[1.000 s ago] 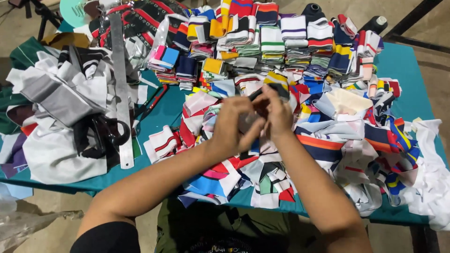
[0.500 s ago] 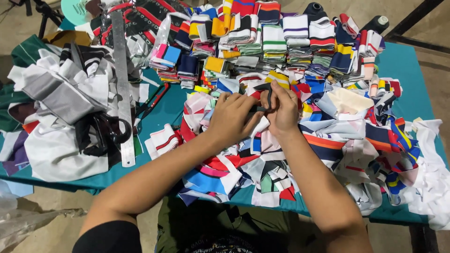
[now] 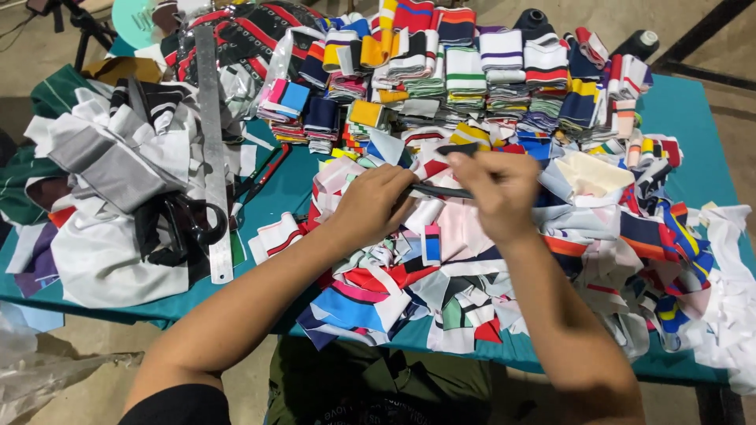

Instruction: Sorting and stacking multi-colored fabric scraps from a large pile on a table.

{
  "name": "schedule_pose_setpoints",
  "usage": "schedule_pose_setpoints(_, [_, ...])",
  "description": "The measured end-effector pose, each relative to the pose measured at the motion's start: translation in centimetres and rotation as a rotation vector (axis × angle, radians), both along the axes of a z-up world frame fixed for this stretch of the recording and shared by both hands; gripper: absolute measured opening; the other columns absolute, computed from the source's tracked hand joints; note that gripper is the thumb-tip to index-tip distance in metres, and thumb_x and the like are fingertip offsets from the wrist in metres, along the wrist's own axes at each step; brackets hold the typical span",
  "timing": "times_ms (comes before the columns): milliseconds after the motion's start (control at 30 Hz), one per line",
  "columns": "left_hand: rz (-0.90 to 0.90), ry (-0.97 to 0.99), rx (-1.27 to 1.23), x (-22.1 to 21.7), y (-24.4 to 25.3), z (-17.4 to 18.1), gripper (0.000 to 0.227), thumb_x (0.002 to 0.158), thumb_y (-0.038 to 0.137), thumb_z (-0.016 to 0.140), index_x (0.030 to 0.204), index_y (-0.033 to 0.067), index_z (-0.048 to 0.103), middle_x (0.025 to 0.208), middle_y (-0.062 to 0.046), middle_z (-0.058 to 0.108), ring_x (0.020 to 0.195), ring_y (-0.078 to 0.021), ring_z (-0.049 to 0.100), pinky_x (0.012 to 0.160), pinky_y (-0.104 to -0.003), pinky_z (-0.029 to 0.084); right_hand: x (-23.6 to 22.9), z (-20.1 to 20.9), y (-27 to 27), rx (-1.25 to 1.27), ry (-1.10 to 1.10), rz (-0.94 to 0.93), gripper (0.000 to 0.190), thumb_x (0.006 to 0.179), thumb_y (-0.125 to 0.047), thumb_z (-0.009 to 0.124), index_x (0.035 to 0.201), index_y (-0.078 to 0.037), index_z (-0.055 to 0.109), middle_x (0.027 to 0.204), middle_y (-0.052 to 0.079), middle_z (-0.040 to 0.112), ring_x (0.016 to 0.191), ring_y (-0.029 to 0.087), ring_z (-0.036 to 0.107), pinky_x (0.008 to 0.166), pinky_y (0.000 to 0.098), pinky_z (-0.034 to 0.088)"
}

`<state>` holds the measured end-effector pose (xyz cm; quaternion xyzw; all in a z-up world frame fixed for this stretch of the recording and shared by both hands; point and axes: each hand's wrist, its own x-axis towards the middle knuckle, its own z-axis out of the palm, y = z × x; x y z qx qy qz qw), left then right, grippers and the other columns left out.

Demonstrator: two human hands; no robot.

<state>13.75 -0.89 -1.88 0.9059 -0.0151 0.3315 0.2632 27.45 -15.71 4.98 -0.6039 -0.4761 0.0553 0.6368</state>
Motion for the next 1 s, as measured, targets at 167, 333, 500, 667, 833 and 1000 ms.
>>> schedule_pose_setpoints(167, [-0.019, 0.007, -0.039, -0.1, -0.1, 0.2, 0.014, 0.097, 0.017, 0.061, 0.103, 0.007, 0.068, 0.077, -0.01, 0.066, 0.074, -0.0263, 0.065, 0.069, -0.035, 0.05, 0.4, 2.6, -2.4, 0.1, 0.086, -0.086, 0.046, 0.096, -0.002, 0.069, 0.054, -0.007, 0.052, 0.045, 0.0, 0.03, 0.048, 0.007, 0.025, 0.048, 0.0241, 0.025])
schedule_pose_setpoints(333, [-0.052, 0.093, -0.017, -0.2, -0.3, 0.6, 0.014, 0.102, 0.017, 0.06, 0.11, 0.0062, 0.063, 0.096, -0.012, 0.07, 0.085, -0.0273, 0.064, 0.071, -0.039, 0.051, 4.9, 2.0, -6.5, 0.275, 0.081, -0.025, 0.044, 0.104, -0.001, 0.058, 0.063, -0.009, 0.045, 0.055, -0.002, 0.033, 0.046, 0.015, 0.035, 0.047, 0.0308, 0.033])
schedule_pose_setpoints(500, [-0.053, 0.101, 0.014, -0.3, -1.2, 1.2, 0.018, 0.104, 0.023, 0.057, 0.109, 0.0074, 0.063, 0.094, -0.01, 0.069, 0.083, -0.0262, 0.063, 0.07, -0.039, 0.05, 8.4, 3.0, -10.5, 0.54, 0.498, -0.46, 0.009, 0.088, -0.015, 0.067, 0.083, -0.008, 0.067, 0.079, 0.015, 0.051, 0.052, 0.025, 0.042, 0.051, 0.043, 0.046])
schedule_pose_setpoints(667, [-0.055, 0.068, 0.056, -0.2, -1.2, 0.9, 0.015, 0.103, 0.02, 0.058, 0.106, 0.0058, 0.064, 0.092, -0.011, 0.069, 0.084, -0.028, 0.064, 0.071, -0.041, 0.05, 12.3, 0.9, -10.9, 0.284, -0.238, -0.16, 0.037, 0.104, -0.028, 0.045, 0.074, -0.006, 0.044, 0.066, 0.007, 0.036, 0.06, 0.022, 0.034, 0.055, 0.0352, 0.029])
schedule_pose_setpoints(833, [-0.034, -0.015, 0.076, -0.5, -0.7, 0.5, 0.012, 0.102, 0.015, 0.062, 0.105, 0.0038, 0.066, 0.09, -0.012, 0.068, 0.083, -0.0301, 0.064, 0.073, -0.042, 0.05, 2.1, 7.2, -6.1, -1.332, 0.098, -0.235, 0.02, 0.106, -0.012, 0.058, 0.116, -0.016, 0.074, 0.102, 0.006, 0.07, 0.071, 0.017, 0.058, 0.058, 0.0259, 0.042])
schedule_pose_setpoints(1000, [-0.027, -0.031, 0.049, -0.4, -0.7, 0.0, 0.016, 0.091, 0.007, 0.07, 0.107, 0.0031, 0.073, 0.088, -0.016, 0.072, 0.088, -0.0291, 0.069, 0.076, -0.036, 0.054, 1.4, 1.2, -5.8, -0.372, -0.791, -0.415, 0.044, 0.07, -0.001, 0.08, 0.113, -0.009, 0.074, 0.109, 0.011, 0.07, 0.104, 0.036, 0.068, 0.092, 0.0453, 0.051])
